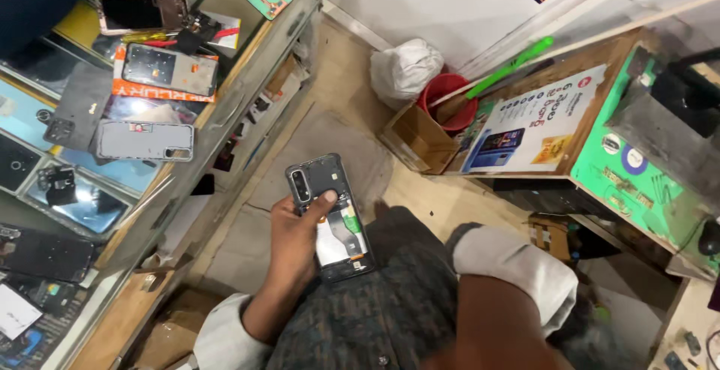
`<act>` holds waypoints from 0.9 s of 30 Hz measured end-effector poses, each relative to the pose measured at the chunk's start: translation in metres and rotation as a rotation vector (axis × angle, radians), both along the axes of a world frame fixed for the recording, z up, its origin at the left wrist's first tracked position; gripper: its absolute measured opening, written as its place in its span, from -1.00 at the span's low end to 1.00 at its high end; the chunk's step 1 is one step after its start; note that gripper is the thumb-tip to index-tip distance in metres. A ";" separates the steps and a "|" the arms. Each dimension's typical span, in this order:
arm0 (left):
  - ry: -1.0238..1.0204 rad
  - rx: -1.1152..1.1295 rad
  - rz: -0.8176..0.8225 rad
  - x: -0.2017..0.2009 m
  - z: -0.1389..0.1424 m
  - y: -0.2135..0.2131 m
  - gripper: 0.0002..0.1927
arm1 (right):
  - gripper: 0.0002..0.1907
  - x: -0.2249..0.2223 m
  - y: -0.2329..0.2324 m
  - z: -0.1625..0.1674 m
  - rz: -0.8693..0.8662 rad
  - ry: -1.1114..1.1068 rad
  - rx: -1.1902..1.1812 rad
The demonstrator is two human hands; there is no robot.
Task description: The person disassembles a smartphone by removing the back cover and using a screwdriver to loosen screws on the internal frame. They handle the phone and its components while working at a repair bench.
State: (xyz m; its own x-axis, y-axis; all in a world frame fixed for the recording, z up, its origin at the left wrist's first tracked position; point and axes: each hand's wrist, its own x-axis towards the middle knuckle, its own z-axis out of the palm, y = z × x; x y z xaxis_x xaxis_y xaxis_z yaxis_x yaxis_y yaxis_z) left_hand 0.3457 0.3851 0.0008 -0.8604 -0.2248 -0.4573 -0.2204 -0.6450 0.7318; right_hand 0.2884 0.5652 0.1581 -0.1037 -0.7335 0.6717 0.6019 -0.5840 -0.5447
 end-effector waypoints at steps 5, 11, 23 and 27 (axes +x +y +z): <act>-0.040 0.037 -0.041 -0.006 0.005 0.026 -0.78 | -0.73 0.012 0.057 -0.055 -0.467 -0.394 0.435; -0.028 0.075 -0.038 -0.013 0.011 0.072 -0.72 | -0.53 -0.018 0.181 -0.176 -1.596 -0.228 1.144; -0.044 0.142 -0.047 -0.012 0.006 0.209 -0.71 | -0.13 -0.095 0.415 -0.202 -2.210 0.693 1.752; -0.044 0.132 -0.027 -0.004 0.001 0.234 -0.74 | -0.09 -0.126 0.427 -0.194 -2.220 0.889 1.786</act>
